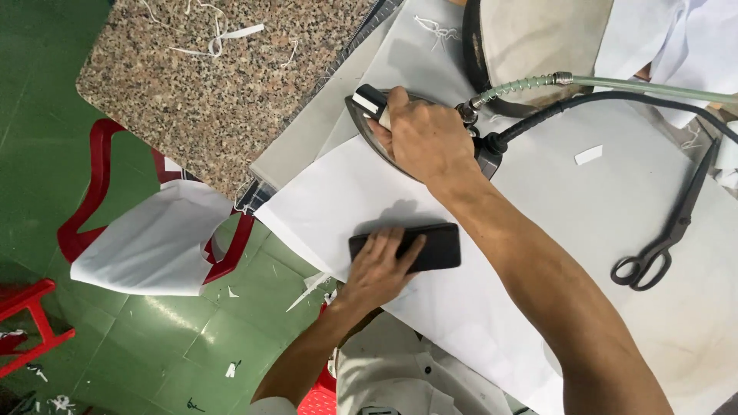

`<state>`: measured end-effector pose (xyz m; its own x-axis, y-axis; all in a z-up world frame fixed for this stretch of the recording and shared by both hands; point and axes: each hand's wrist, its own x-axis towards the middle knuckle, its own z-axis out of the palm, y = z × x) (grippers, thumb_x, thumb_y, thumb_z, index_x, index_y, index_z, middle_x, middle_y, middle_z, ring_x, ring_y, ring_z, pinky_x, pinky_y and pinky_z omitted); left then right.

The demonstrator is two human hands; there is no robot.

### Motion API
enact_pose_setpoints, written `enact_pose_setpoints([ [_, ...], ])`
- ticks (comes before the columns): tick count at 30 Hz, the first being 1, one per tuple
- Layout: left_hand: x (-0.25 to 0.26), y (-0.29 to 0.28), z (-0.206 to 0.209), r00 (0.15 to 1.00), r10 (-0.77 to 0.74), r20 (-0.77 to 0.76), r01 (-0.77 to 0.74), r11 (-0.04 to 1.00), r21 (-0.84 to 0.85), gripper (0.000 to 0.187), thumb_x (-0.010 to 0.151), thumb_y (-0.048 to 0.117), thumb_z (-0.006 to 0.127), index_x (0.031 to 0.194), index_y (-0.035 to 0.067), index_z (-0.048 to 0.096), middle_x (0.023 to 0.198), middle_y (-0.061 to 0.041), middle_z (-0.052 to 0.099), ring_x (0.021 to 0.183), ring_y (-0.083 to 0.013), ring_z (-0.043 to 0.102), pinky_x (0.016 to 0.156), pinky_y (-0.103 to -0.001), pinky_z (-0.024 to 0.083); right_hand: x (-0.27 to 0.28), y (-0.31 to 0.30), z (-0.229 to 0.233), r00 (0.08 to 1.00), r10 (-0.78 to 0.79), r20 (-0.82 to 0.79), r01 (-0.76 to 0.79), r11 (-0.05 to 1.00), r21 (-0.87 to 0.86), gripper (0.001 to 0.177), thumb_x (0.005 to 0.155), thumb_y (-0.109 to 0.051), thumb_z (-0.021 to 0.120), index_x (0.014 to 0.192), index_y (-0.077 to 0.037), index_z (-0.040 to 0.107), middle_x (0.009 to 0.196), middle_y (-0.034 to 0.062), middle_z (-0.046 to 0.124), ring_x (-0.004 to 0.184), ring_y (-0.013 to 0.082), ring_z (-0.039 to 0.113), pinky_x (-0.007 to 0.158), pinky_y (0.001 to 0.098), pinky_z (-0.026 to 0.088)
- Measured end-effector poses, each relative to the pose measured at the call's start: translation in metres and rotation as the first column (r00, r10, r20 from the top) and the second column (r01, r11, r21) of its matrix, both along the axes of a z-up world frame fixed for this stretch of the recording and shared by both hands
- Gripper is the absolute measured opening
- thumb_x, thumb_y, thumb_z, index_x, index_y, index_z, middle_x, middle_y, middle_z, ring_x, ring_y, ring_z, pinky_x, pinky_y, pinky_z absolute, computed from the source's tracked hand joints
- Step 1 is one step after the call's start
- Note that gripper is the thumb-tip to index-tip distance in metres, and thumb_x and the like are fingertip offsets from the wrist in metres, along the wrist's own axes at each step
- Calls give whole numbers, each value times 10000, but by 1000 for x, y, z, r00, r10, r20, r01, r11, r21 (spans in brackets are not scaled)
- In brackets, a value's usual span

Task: The person irons a white fabric piece on a worktable using a steam iron and a black pressing block. They repeatedly smooth the fabric, fold it, and trim the edges with scissors. The person also uses a curved pressing ham to press curved sections of the fabric.

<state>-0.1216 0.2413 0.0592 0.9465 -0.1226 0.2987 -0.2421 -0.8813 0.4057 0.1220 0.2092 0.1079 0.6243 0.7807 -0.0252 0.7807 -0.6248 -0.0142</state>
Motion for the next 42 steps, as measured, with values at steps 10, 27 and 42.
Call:
enact_pose_setpoints([
  [10, -28, 42, -5, 959, 203, -196, -166, 967, 192, 680, 956, 471, 734, 1483, 128, 476, 1339, -214, 515, 1184, -370, 551, 959, -500, 514, 15, 26, -8, 996, -65, -58, 60, 995, -84, 549, 1110, -609, 483, 1013, -69, 497, 612, 72, 657, 468, 344, 676, 372, 442, 533],
  [27, 13, 56, -22, 962, 269, 45, -272, 948, 163, 707, 841, 290, 796, 1406, -58, 554, 1225, -296, 537, 1041, -420, 554, 849, -504, 466, -72, -102, 19, 912, -281, -297, 291, 957, -13, 410, 1011, -461, 543, 1064, -55, 558, 697, 167, 706, 673, 368, 755, 636, 473, 618],
  [42, -111, -282, -41, 928, 47, 371, 25, 982, -185, 245, 901, 306, 719, 987, 79, 750, 972, -88, 690, 863, -259, 666, 746, -393, 526, -134, -256, 32, 879, -226, -420, 228, 973, -48, 412, 1031, -456, 527, 1100, -50, 549, 753, 218, 724, 710, 395, 756, 638, 497, 615],
])
